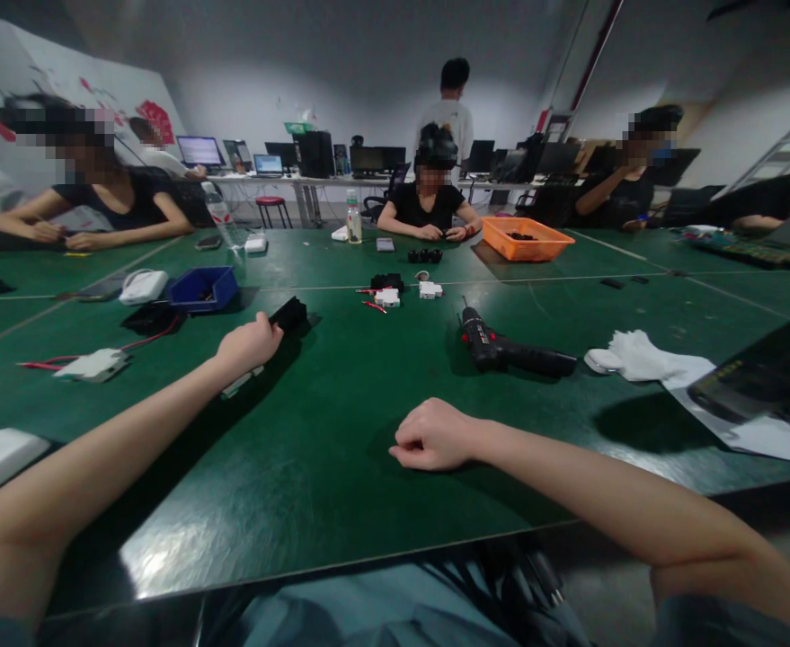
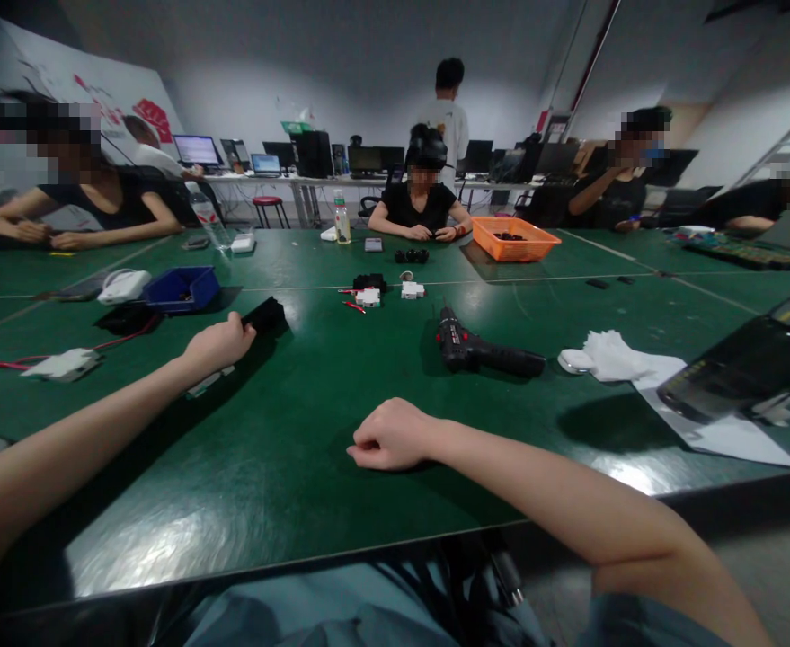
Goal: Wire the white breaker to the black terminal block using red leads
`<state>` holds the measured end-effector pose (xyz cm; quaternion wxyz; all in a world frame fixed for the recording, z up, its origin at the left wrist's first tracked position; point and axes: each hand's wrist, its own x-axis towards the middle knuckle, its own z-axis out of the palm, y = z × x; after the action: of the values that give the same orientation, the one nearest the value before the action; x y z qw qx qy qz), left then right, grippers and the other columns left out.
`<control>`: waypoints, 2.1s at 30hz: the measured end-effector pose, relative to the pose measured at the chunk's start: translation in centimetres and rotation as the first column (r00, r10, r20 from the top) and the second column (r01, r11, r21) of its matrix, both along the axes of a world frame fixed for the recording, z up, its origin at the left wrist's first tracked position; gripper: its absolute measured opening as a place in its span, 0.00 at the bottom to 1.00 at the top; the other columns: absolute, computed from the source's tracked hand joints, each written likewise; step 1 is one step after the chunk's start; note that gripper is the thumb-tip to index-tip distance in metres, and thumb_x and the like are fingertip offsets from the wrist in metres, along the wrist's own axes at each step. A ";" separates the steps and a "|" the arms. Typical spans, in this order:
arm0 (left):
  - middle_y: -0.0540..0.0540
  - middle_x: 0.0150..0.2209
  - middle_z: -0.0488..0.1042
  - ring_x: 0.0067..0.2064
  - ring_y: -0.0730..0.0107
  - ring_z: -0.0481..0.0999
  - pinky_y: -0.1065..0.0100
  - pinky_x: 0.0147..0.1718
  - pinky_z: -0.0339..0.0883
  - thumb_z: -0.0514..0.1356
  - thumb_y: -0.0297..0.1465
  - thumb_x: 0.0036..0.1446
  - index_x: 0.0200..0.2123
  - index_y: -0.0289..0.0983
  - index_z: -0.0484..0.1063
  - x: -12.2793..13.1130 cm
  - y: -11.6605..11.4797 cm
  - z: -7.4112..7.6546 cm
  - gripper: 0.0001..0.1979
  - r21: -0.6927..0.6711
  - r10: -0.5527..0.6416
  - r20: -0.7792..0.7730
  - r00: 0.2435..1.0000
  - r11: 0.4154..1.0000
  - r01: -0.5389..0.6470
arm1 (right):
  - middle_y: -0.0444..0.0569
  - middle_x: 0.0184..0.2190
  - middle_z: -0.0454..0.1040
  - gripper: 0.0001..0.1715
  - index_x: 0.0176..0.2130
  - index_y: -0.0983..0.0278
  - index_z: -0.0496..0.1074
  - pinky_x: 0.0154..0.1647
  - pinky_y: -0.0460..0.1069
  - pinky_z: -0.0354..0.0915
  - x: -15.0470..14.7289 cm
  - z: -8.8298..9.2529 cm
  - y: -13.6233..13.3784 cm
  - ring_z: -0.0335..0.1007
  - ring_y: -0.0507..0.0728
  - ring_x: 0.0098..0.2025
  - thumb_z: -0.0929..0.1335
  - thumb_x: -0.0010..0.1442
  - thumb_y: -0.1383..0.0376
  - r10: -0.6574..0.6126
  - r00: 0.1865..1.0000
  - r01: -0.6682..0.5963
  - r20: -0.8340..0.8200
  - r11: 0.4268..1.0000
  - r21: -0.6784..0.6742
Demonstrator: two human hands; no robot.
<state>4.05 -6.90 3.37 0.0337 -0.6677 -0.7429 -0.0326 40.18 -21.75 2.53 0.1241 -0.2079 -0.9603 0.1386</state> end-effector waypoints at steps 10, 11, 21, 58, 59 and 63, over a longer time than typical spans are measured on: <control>0.27 0.41 0.78 0.44 0.41 0.79 0.51 0.40 0.70 0.42 0.46 0.65 0.52 0.30 0.66 -0.3 -0.8 -0.1 0.29 0.046 0.019 0.002 1.000 0.999 -0.019 | 0.41 0.17 0.65 0.24 0.18 0.63 0.61 0.25 0.46 0.47 -0.2 -0.2 -0.1 0.58 0.49 0.21 0.64 0.64 0.61 -0.012 1.000 0.011 0.013 0.999 0.044; 0.27 0.41 0.77 0.43 0.40 0.79 0.50 0.39 0.70 0.42 0.46 0.64 0.52 0.30 0.66 -0.4 -0.8 -0.1 0.29 0.049 0.016 0.008 1.000 0.999 -0.017 | 0.41 0.17 0.65 0.24 0.18 0.63 0.61 0.25 0.46 0.47 -0.1 -0.2 0.0 0.58 0.49 0.21 0.64 0.64 0.61 -0.010 1.000 0.009 0.010 0.999 0.044; 0.28 0.58 0.66 0.58 0.41 0.69 0.50 0.49 0.69 0.46 0.43 0.63 0.67 0.32 0.51 0.2 -0.4 0.6 0.33 0.240 -0.171 -0.003 0.985 0.956 0.167 | 0.40 0.17 0.63 0.24 0.19 0.63 0.60 0.26 0.45 0.50 -0.1 -0.2 0.1 0.58 0.48 0.21 0.64 0.65 0.62 -0.012 1.000 0.012 -0.009 1.000 -0.006; 0.33 0.56 0.67 0.46 0.53 0.76 0.61 0.43 0.69 0.51 0.36 0.60 0.69 0.39 0.51 -1.1 1.1 -1.7 0.34 0.179 -0.244 0.111 0.963 0.958 0.222 | 0.64 0.50 0.75 0.21 0.53 0.67 0.68 0.48 0.54 0.67 -5.4 0.9 22.0 0.73 0.65 0.51 0.60 0.71 0.56 -0.851 0.498 0.783 0.168 0.524 0.334; 0.33 0.56 0.66 0.46 0.53 0.77 0.61 0.43 0.70 0.51 0.36 0.60 0.69 0.38 0.52 -1.1 1.1 -1.7 0.33 0.186 -0.247 0.112 0.963 0.957 0.224 | 0.63 0.49 0.76 0.21 0.52 0.67 0.69 0.48 0.54 0.67 -5.6 0.8 22.2 0.73 0.66 0.51 0.60 0.70 0.56 -0.849 0.501 0.783 0.167 0.527 0.330; 0.33 0.58 0.64 0.44 0.56 0.77 0.62 0.42 0.70 0.51 0.36 0.60 0.67 0.37 0.54 -1.1 1.2 -1.8 0.32 0.197 -0.245 0.133 0.960 0.956 0.217 | 0.62 0.49 0.76 0.19 0.52 0.67 0.71 0.48 0.54 0.67 -6.4 0.7 22.5 0.74 0.65 0.51 0.60 0.71 0.59 -0.843 0.509 0.785 0.173 0.537 0.310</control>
<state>2.95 -5.71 1.57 0.0318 -0.7396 -0.6540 -0.1556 33.82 0.74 3.22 0.0460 -0.6415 -0.7632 -0.0632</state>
